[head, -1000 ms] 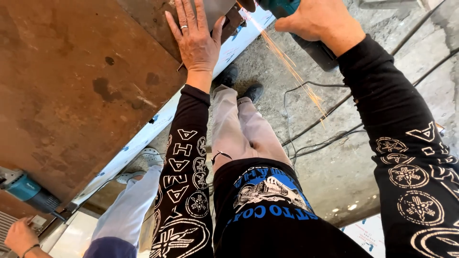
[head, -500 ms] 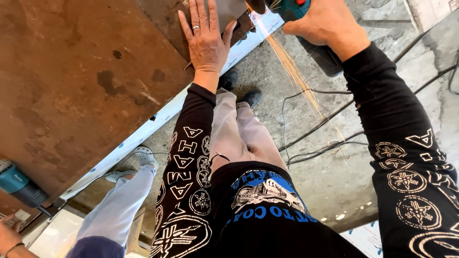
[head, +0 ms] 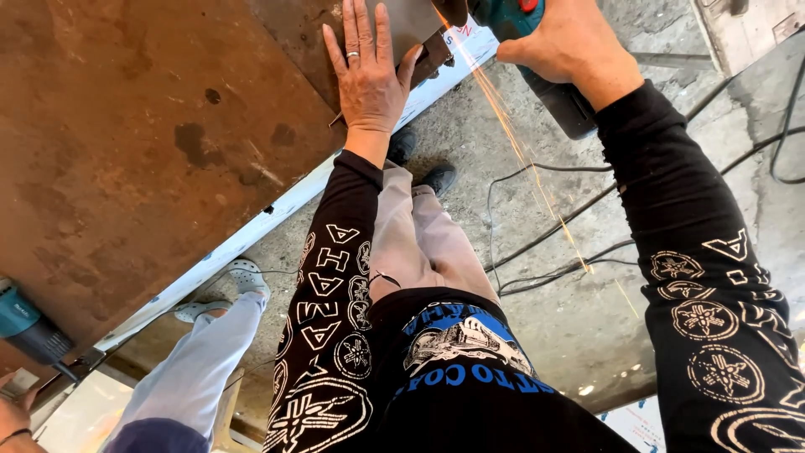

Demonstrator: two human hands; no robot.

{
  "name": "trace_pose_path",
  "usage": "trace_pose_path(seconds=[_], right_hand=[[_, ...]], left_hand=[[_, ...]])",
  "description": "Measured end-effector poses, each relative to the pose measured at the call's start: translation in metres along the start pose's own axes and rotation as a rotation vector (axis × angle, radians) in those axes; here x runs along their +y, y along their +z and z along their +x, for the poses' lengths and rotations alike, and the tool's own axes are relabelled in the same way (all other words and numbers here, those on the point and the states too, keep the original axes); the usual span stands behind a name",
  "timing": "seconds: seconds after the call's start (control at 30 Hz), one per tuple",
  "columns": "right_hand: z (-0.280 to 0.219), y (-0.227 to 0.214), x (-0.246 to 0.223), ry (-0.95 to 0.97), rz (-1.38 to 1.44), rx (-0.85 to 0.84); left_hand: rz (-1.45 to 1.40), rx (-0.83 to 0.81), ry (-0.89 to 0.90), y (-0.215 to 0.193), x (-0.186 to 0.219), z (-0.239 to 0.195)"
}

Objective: The person measures a metal sheet, marks it, and then uses an angle grinder to cut or grind it.

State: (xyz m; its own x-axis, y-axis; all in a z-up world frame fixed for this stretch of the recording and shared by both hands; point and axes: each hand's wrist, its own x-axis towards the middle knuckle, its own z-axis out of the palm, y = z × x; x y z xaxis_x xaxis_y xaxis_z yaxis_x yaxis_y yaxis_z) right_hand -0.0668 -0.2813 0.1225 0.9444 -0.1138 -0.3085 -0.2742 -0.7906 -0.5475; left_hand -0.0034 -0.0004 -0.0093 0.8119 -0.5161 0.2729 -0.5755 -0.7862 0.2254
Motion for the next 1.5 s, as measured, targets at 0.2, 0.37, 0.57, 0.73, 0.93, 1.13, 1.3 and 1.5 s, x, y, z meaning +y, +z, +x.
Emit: trace_pose_path(seconds=[0.2,0.37,0.57,0.73,0.93,1.13,1.3,1.5], right_hand=[[0.005,0.003,0.003,-0.055,-0.039,0.018],[0.009,-0.002,-0.006,-0.002,-0.021,-0.007],[0.017,0.003,0.001,-0.092,-0.024,0.032],[0.022,-0.006,-0.019,0.007,0.004,-0.003],[0.027,-0.003,-0.011,-0.05,-0.013,0.022],[0.031,-0.001,-0.006,-0.081,-0.004,0.033],[0.034,-0.002,-0.01,-0.055,0.01,0.021],[0.038,-0.002,-0.013,-0.027,0.009,0.006]], left_hand=[[-0.001,0.039,0.012,0.004,-0.001,-0.002],[-0.015,0.039,0.01,0.001,0.0,-0.001],[-0.03,-0.005,-0.009,-0.002,0.001,0.001],[-0.027,-0.006,-0.011,-0.001,0.002,0.001],[-0.045,-0.026,-0.02,-0.003,0.003,0.001],[-0.05,-0.05,-0.028,-0.006,0.004,0.003],[-0.049,-0.064,-0.031,-0.007,0.004,0.003],[-0.068,-0.088,-0.036,-0.011,0.004,0.005]])
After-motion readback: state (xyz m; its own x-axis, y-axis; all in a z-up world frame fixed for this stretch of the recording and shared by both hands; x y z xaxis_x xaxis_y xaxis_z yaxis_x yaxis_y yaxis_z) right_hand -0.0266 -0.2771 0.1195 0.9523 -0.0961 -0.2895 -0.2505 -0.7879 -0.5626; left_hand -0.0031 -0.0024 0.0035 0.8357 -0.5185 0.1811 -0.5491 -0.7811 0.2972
